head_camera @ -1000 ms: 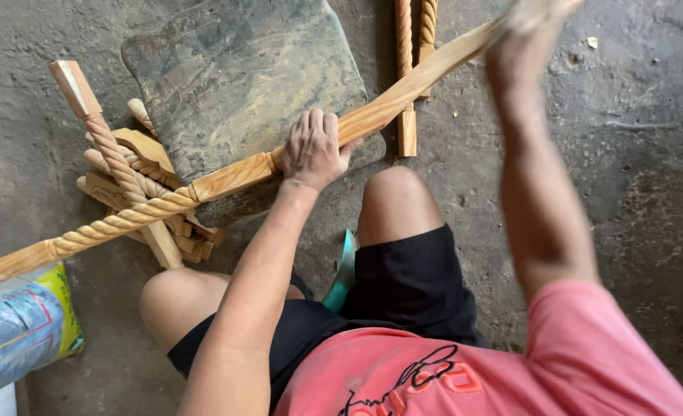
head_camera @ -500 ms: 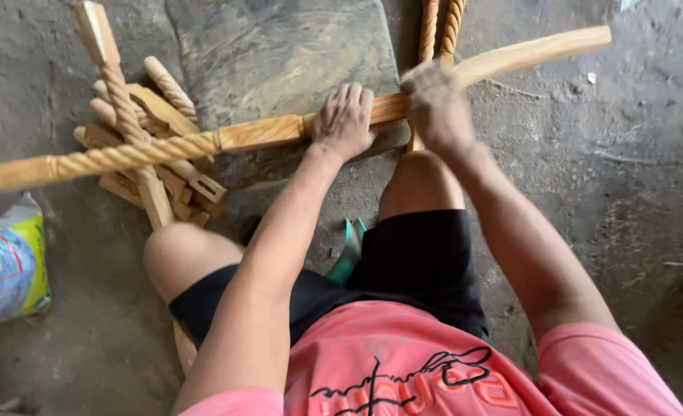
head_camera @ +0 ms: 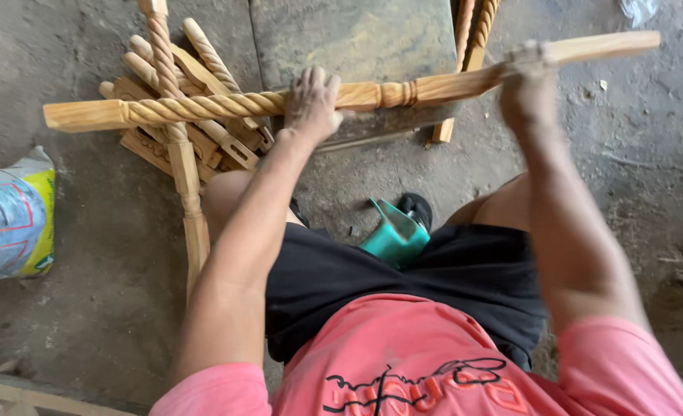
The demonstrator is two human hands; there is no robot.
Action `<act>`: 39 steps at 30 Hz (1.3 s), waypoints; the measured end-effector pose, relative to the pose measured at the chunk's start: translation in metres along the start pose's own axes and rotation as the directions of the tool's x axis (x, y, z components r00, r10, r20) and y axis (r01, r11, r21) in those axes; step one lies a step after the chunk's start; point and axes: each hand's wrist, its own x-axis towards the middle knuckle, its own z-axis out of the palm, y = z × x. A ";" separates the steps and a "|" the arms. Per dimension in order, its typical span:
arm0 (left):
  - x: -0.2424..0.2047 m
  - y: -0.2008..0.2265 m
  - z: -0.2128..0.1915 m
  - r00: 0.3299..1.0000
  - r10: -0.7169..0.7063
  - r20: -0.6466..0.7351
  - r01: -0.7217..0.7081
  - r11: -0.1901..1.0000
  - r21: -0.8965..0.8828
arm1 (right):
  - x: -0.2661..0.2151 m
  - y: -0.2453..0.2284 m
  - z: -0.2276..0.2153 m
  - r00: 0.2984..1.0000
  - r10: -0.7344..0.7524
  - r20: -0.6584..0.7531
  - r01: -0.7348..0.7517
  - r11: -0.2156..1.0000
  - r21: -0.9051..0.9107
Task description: The person sands long decorative wooden legs using a piece of sandpaper, handling them one at a time and wiping along their length.
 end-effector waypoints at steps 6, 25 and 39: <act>-0.006 0.024 0.015 0.987 0.017 -0.161 0.004 0.991 0.130 | -0.007 -0.142 0.060 0.963 -0.224 -0.150 0.246 0.959 0.144; -0.008 0.033 0.008 0.979 0.027 -0.200 -0.009 0.995 0.094 | -0.024 0.028 0.021 0.994 0.093 0.057 -0.099 0.990 0.103; -0.048 -0.018 -0.007 0.951 -0.131 -0.280 0.153 0.987 0.058 | -0.028 -0.047 0.002 0.978 -0.174 0.120 0.139 0.958 0.252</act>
